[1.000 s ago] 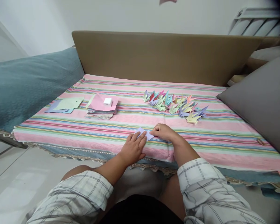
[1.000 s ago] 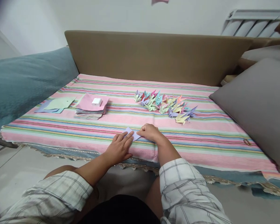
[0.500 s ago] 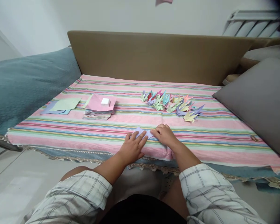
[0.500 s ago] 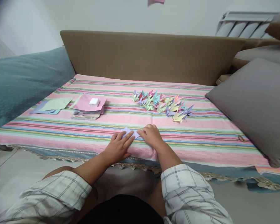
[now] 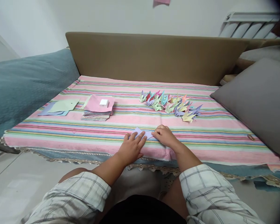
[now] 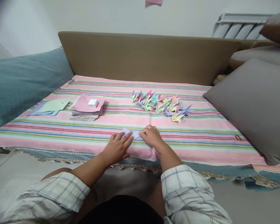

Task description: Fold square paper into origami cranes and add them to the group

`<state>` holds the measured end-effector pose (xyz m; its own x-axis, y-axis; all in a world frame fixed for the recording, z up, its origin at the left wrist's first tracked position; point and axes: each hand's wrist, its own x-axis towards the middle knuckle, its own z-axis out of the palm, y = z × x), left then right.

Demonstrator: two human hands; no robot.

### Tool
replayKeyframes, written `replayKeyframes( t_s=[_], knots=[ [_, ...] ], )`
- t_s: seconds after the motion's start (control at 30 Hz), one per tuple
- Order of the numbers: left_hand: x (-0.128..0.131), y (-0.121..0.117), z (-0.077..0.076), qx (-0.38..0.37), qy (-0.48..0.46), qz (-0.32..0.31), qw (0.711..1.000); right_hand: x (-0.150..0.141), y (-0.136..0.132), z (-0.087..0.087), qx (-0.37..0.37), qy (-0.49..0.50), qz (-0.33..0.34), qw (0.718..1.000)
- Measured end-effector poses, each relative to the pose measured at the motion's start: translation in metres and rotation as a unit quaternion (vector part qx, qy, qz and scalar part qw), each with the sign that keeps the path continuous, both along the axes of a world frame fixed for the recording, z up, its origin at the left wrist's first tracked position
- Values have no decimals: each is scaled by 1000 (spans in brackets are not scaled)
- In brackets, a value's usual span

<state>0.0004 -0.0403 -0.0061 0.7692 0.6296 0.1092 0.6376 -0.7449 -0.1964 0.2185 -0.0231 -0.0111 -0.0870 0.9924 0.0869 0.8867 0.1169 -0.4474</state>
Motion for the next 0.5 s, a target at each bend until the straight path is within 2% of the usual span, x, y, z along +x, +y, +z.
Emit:
replayKeyframes(
  t_s=[0.5],
  knots=[
    [13, 3, 8, -5, 12, -20, 1000, -4, -6, 0, 22, 39, -20, 999]
  ],
)
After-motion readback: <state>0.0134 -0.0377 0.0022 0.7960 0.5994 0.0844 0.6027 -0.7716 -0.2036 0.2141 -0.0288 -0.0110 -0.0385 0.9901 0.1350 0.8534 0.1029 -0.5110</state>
